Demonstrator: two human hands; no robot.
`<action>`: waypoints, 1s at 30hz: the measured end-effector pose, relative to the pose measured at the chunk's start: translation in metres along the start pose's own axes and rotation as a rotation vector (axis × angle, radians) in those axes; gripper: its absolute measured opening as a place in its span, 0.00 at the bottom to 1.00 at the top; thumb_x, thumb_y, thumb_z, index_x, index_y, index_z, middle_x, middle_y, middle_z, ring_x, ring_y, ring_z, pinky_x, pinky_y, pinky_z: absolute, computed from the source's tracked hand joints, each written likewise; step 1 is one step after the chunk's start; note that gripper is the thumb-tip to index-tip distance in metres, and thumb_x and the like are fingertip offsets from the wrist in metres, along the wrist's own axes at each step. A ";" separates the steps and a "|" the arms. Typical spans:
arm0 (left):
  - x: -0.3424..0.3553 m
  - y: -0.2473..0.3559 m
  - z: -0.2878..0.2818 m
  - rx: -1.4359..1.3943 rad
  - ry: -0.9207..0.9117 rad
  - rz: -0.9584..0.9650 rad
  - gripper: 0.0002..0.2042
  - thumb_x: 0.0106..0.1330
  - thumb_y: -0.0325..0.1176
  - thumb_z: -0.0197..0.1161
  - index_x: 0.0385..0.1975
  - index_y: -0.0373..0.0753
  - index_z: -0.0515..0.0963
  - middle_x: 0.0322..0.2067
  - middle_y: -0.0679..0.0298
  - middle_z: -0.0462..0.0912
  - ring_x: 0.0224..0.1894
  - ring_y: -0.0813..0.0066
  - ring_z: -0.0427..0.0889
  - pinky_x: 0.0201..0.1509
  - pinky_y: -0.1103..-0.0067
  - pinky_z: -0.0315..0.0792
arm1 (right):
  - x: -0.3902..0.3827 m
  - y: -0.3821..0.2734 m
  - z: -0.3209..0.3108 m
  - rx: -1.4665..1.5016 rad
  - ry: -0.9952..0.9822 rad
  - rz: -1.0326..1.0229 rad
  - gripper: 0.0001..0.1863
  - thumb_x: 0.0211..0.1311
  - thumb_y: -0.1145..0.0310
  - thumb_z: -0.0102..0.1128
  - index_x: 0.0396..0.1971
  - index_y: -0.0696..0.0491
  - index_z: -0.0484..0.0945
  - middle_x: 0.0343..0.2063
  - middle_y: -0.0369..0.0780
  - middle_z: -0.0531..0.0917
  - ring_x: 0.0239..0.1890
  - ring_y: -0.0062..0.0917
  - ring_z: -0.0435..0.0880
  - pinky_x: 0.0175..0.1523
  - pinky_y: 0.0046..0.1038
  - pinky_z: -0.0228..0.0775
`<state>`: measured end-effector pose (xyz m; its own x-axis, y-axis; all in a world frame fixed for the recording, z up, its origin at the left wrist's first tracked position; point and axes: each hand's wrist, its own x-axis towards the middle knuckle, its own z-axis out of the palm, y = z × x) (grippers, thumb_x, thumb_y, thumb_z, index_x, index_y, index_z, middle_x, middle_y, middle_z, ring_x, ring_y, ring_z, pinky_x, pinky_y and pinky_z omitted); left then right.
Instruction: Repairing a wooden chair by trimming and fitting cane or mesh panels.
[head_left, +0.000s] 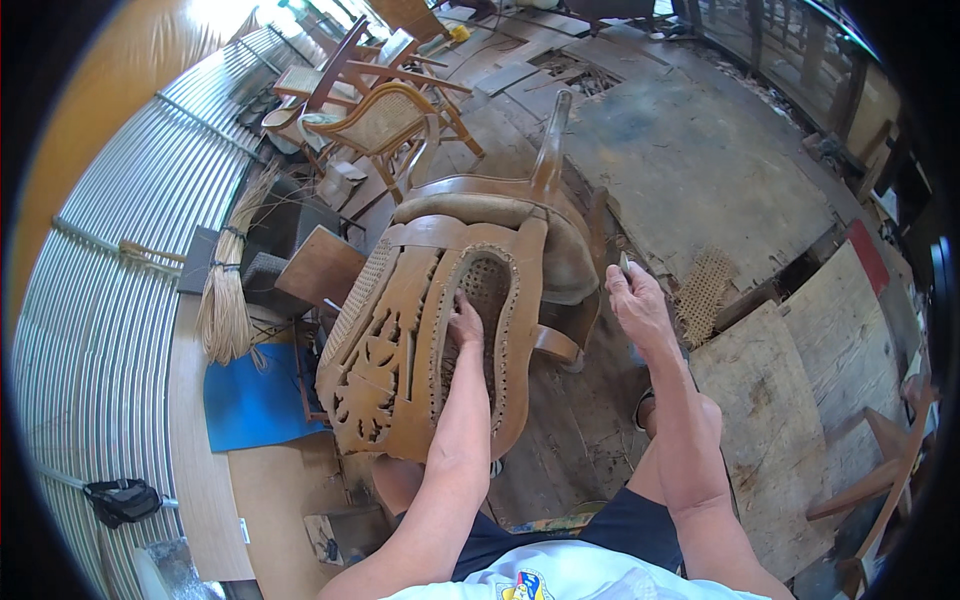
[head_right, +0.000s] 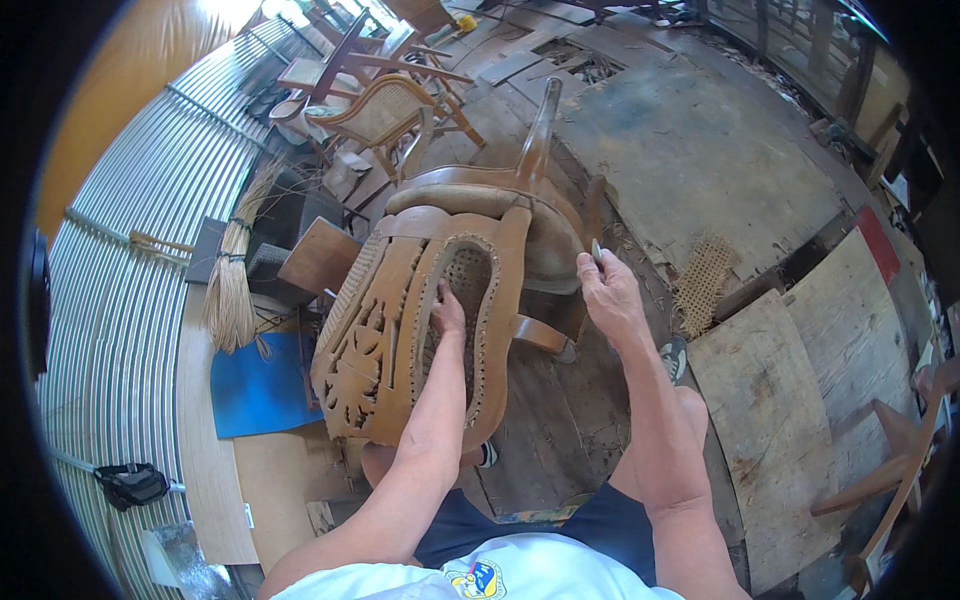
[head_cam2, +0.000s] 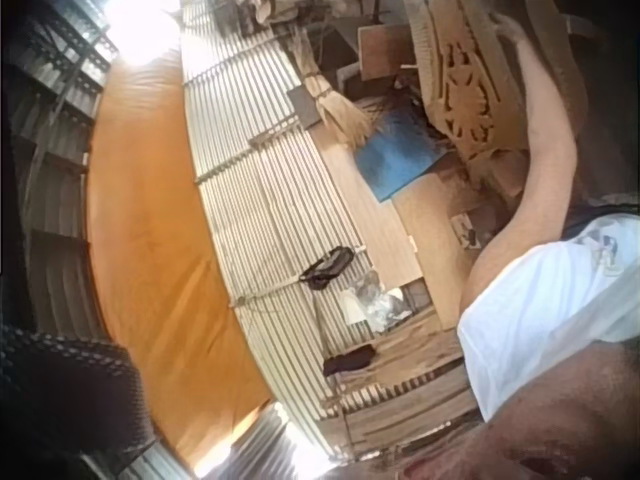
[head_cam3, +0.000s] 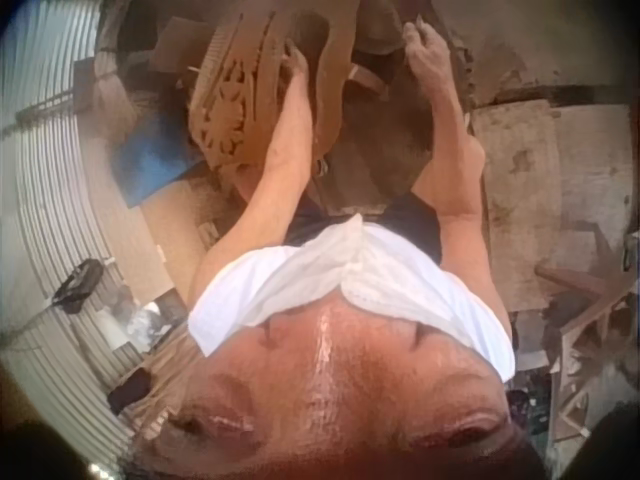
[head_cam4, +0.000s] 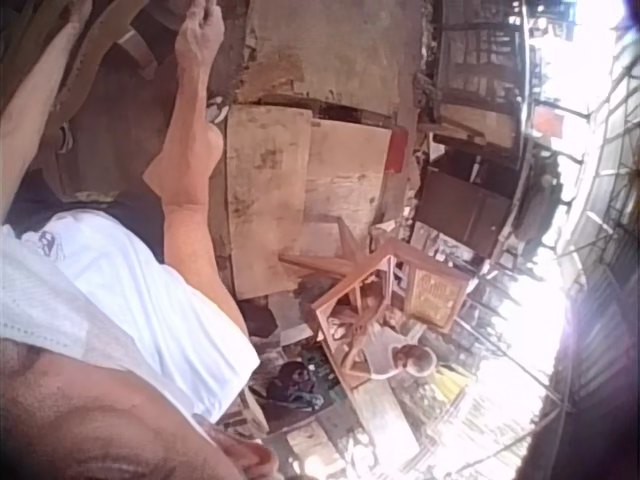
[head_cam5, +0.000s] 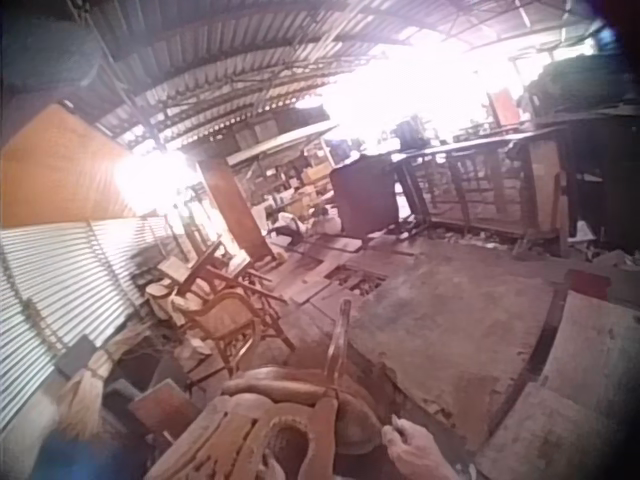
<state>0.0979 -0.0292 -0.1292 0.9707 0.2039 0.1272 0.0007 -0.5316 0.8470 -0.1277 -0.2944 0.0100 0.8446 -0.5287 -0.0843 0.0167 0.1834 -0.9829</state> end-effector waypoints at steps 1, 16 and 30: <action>-0.009 0.010 0.005 -0.026 -0.045 -0.014 0.33 0.75 0.56 0.48 0.64 0.29 0.68 0.67 0.43 0.66 0.70 0.50 0.65 0.70 0.67 0.61 | 0.001 0.003 -0.004 -0.057 0.030 -0.004 0.13 0.75 0.60 0.55 0.31 0.52 0.74 0.22 0.25 0.67 0.25 0.11 0.61 0.29 0.21 0.55; -0.022 0.033 0.001 -0.017 -0.066 -0.002 0.37 0.76 0.60 0.35 0.66 0.31 0.67 0.66 0.44 0.67 0.69 0.46 0.65 0.72 0.65 0.58 | -0.002 0.007 0.000 -0.052 0.012 0.098 0.13 0.75 0.60 0.55 0.32 0.53 0.75 0.20 0.24 0.65 0.23 0.09 0.59 0.27 0.19 0.51; -0.012 0.021 -0.006 -0.167 0.022 0.026 0.33 0.73 0.52 0.57 0.68 0.32 0.64 0.68 0.49 0.66 0.71 0.53 0.63 0.74 0.67 0.55 | 0.002 0.006 0.001 -0.086 0.002 0.047 0.15 0.74 0.59 0.56 0.32 0.54 0.74 0.22 0.25 0.65 0.25 0.11 0.59 0.29 0.21 0.53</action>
<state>0.0846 -0.0384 -0.1099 0.9643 0.2111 0.1596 -0.0656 -0.3934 0.9170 -0.1253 -0.2932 0.0037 0.8424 -0.5227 -0.1310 -0.0692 0.1362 -0.9883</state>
